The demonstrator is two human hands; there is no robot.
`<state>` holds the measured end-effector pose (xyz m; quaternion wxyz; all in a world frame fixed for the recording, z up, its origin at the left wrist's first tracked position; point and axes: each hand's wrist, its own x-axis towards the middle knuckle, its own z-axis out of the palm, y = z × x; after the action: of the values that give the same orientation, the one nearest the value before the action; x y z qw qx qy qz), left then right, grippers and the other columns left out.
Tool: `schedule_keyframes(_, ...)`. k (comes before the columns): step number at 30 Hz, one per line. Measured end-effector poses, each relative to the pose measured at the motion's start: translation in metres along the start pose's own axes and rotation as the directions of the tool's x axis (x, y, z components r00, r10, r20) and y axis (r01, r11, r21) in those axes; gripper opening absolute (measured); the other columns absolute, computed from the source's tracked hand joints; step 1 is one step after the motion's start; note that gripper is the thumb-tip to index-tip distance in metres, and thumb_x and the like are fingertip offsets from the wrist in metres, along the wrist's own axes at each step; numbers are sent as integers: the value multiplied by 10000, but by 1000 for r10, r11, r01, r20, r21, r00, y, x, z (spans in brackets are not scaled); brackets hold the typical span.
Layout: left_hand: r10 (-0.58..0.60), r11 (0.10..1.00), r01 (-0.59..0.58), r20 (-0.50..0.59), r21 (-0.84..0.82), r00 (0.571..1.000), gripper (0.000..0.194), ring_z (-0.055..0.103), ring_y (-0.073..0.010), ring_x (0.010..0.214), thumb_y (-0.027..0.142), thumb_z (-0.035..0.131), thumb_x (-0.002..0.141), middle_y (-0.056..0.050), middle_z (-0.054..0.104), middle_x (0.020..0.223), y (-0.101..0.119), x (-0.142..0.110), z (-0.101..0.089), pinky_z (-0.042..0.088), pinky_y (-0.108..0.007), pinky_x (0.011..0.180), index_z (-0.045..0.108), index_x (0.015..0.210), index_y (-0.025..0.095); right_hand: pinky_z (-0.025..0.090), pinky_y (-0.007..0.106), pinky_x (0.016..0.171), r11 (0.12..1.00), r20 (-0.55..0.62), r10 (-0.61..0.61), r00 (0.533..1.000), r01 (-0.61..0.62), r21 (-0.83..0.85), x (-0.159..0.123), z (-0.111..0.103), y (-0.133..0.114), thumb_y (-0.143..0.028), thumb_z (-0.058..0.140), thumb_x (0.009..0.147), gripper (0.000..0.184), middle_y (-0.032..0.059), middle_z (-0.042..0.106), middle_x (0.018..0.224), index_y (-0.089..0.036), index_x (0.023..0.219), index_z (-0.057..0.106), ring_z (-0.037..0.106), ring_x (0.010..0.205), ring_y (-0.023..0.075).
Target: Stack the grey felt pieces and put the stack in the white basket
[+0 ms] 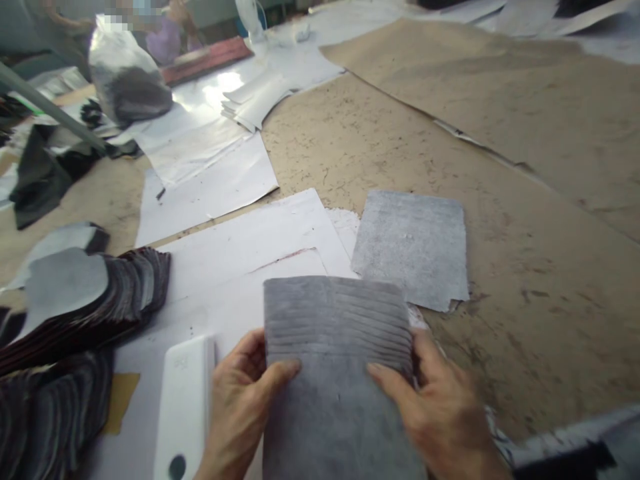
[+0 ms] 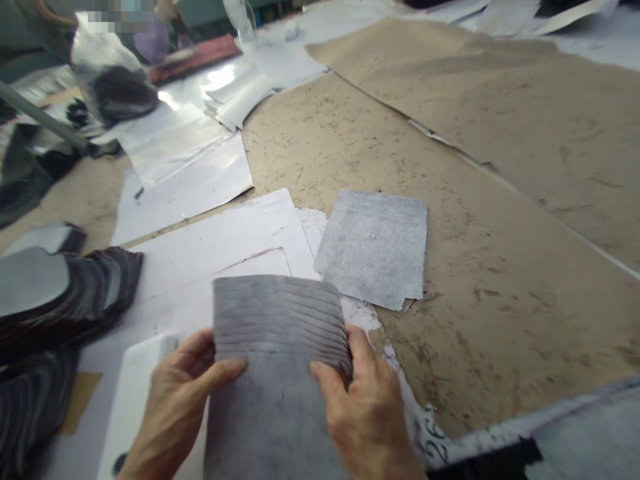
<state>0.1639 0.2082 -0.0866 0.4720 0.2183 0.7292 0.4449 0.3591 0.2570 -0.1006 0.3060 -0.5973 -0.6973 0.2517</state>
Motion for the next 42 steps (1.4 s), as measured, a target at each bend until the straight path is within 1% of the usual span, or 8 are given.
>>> schedule_keyframes(4, 365, 793, -201, -183, 575, 913, 641, 556, -284, 956, 367, 637, 663, -142, 530, 1149, -14, 3, 0, 485, -506, 829, 438, 1226, 134, 467, 459, 868, 861, -79, -405, 911, 351, -367, 5, 7, -7, -310, 427, 893, 471, 215, 516, 1194, -18, 1262, 415, 494, 1106, 321)
schedule_keyframes(8, 542, 649, -302, -145, 699, 828, 585, 463, -298, 1160, 337, 523, 793, -109, 396, 1352, -30, -21, 0, 430, -545, 940, 318, 1331, 233, 316, 471, 1016, 751, 80, -542, 836, 525, -402, -5, 0, -14, -367, 462, 891, 595, 187, 369, 1361, -33, 1359, 310, 321, 1255, 341)
schedule_keyframes(15, 595, 496, -395, 28, 773, 803, 590, 408, -243, 1243, 254, 454, 850, -73, 379, 1388, -46, -30, -9, 472, -426, 944, 215, 1388, 282, 86, 550, 1075, 373, 385, -819, 425, 905, -206, -15, 19, 6, -462, 383, 914, 461, 105, 486, 1284, -138, 1205, 535, 421, 1188, 325)
schedule_keyframes(20, 592, 511, -384, 9, 769, 806, 537, 403, -208, 1252, 225, 435, 861, -70, 392, 1385, -38, -17, -12, 450, -376, 981, 262, 1369, 261, 124, 558, 1062, 384, 351, -816, 460, 884, -267, -10, 13, 13, -452, 442, 902, 439, 129, 468, 1297, -174, 1232, 521, 386, 1216, 329)
schedule_keyframes(24, 595, 470, -436, 90, 767, 799, 438, 468, -214, 1196, 218, 425, 860, -116, 478, 1313, -24, -2, -3, 468, -384, 961, 394, 1294, 169, 128, 531, 1082, 321, 427, -824, 372, 928, -189, -3, 7, 12, -507, 453, 881, 467, 70, 510, 1266, -191, 1215, 535, 428, 1192, 291)
schedule_keyframes(26, 620, 443, -448, 96, 777, 779, 416, 472, -237, 1186, 221, 412, 861, -146, 495, 1289, -19, 3, 3, 464, -437, 956, 426, 1265, 126, 282, 502, 1042, 374, 413, -816, 404, 914, -156, 2, 0, 7, -449, 434, 900, 434, 84, 516, 1258, -148, 1194, 539, 424, 1197, 283)
schedule_keyframes(32, 609, 444, -469, 127, 764, 783, 455, 438, -248, 1206, 223, 407, 848, -172, 470, 1304, -11, 15, 16, 422, -455, 988, 404, 1280, 80, 438, 396, 937, 700, 146, -641, 753, 652, -290, 29, -5, -1, -190, 443, 897, 341, 160, 540, 1195, -47, 1205, 474, 478, 1144, 243)
schedule_keyframes(42, 404, 604, -256, -13, 755, 915, 506, 505, -301, 1062, 258, 545, 704, -168, 541, 1141, 21, 40, 23, 427, -454, 920, 481, 1165, 59, 531, 392, 714, 812, 47, -479, 877, 462, -355, 51, 10, -1, -323, 421, 889, 305, 143, 616, 947, -85, 1044, 534, 592, 873, 253)
